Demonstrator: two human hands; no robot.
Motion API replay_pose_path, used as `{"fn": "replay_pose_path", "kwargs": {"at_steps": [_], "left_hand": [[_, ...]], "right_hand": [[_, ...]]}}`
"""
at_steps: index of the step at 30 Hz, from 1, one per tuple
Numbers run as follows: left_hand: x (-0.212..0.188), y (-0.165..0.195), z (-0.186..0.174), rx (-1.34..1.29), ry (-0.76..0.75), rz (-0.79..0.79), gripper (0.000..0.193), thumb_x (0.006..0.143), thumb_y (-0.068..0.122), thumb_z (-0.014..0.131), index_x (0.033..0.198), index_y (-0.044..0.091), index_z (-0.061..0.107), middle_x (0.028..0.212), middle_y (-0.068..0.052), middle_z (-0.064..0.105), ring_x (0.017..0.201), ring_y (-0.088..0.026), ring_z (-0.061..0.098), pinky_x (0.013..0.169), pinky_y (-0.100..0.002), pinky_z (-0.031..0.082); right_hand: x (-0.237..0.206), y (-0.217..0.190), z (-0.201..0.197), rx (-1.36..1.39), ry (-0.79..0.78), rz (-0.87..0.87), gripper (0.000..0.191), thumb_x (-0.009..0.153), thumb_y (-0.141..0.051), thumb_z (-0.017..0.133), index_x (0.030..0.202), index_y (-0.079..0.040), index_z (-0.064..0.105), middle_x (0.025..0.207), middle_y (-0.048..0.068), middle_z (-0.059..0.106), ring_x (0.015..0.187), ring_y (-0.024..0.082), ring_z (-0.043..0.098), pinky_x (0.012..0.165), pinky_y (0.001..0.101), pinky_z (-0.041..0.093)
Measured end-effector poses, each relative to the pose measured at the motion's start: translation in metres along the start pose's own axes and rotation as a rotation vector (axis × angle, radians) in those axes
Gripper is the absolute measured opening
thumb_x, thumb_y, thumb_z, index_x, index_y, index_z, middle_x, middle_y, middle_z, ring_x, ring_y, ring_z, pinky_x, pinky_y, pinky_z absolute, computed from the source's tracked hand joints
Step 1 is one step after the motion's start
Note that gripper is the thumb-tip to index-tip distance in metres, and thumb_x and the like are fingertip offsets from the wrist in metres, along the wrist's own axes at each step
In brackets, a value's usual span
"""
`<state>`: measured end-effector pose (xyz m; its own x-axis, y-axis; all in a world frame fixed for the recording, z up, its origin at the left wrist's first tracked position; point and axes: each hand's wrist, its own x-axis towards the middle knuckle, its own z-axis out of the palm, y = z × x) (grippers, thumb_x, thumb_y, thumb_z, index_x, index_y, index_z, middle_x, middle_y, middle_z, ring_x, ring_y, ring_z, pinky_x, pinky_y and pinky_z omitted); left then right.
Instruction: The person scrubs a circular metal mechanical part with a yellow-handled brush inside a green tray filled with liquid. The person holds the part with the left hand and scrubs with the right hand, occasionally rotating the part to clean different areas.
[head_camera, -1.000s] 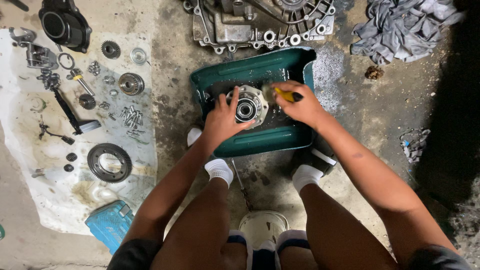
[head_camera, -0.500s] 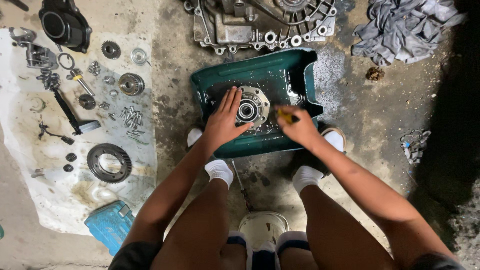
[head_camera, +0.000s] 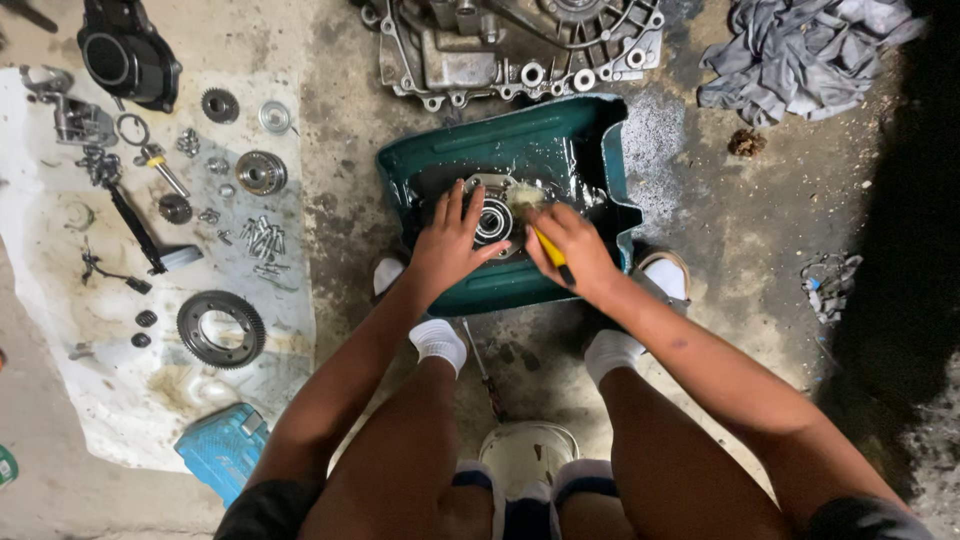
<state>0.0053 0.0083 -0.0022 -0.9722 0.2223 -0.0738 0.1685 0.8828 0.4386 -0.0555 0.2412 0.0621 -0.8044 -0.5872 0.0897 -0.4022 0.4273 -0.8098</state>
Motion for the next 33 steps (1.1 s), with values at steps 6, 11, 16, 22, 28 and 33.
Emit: {"fn": "replay_pose_path", "kwargs": {"at_steps": [6,11,16,22,28,33], "left_hand": [[-0.010,0.006,-0.003,0.117,0.007,-0.059,0.094,0.087,0.069,0.071,0.151,0.006,0.046,0.121,-0.036,0.057,0.100,-0.047,0.067,0.069,-0.044,0.062],[-0.012,0.003,-0.008,-0.005,-0.083,-0.188,0.091,0.084,0.068,0.074,0.155,0.018,0.046,0.105,-0.029,0.060,0.073,-0.040,0.071,0.058,-0.043,0.060],[-0.011,-0.001,-0.008,-0.062,-0.017,-0.168,0.092,0.081,0.067,0.076,0.154,0.019,0.045,0.097,-0.028,0.064,0.068,-0.042,0.071,0.057,-0.046,0.059],[-0.017,-0.002,0.001,-0.126,-0.091,-0.226,0.095,0.084,0.063,0.075,0.156,0.012,0.041,0.086,-0.030,0.068,0.065,-0.044,0.070,0.057,-0.049,0.058],[-0.015,-0.013,-0.007,-0.180,-0.128,-0.126,0.091,0.088,0.058,0.075,0.158,0.012,0.039,0.084,-0.025,0.071,0.069,-0.040,0.072,0.060,-0.047,0.058],[-0.007,-0.010,-0.031,-0.212,-0.238,-0.153,0.092,0.090,0.054,0.077,0.165,0.019,0.036,0.109,-0.030,0.070,0.091,-0.042,0.072,0.077,-0.048,0.060]], "right_hand": [[-0.046,-0.011,0.005,0.214,-0.099,0.068,0.023,0.091,-0.006,0.069,0.113,0.001,0.066,0.097,0.015,0.065,0.080,0.033,0.069,0.068,0.0371,0.055],[-0.042,0.014,0.003,0.460,-0.196,0.044,0.031,0.088,-0.011,0.069,0.117,0.000,0.066,0.102,0.015,0.069,0.085,0.029,0.070,0.078,0.0340,0.054],[-0.033,0.052,0.016,0.268,-0.496,0.417,0.024,0.084,-0.015,0.070,0.107,-0.008,0.073,0.087,0.010,0.076,0.078,0.022,0.075,0.075,0.0341,0.057],[-0.041,0.083,0.032,0.191,-0.555,0.375,0.041,0.082,-0.008,0.066,0.122,-0.011,0.070,0.096,0.014,0.076,0.084,0.028,0.075,0.078,0.0370,0.057],[0.003,0.094,0.003,-0.235,-0.222,0.125,0.039,0.083,-0.008,0.074,0.121,-0.003,0.070,0.110,0.024,0.069,0.095,0.041,0.068,0.084,0.0412,0.056],[0.026,0.046,-0.006,0.090,0.121,0.148,0.028,0.101,-0.011,0.067,0.127,-0.003,0.068,0.113,0.021,0.071,0.101,0.035,0.071,0.089,0.0391,0.056]]}}
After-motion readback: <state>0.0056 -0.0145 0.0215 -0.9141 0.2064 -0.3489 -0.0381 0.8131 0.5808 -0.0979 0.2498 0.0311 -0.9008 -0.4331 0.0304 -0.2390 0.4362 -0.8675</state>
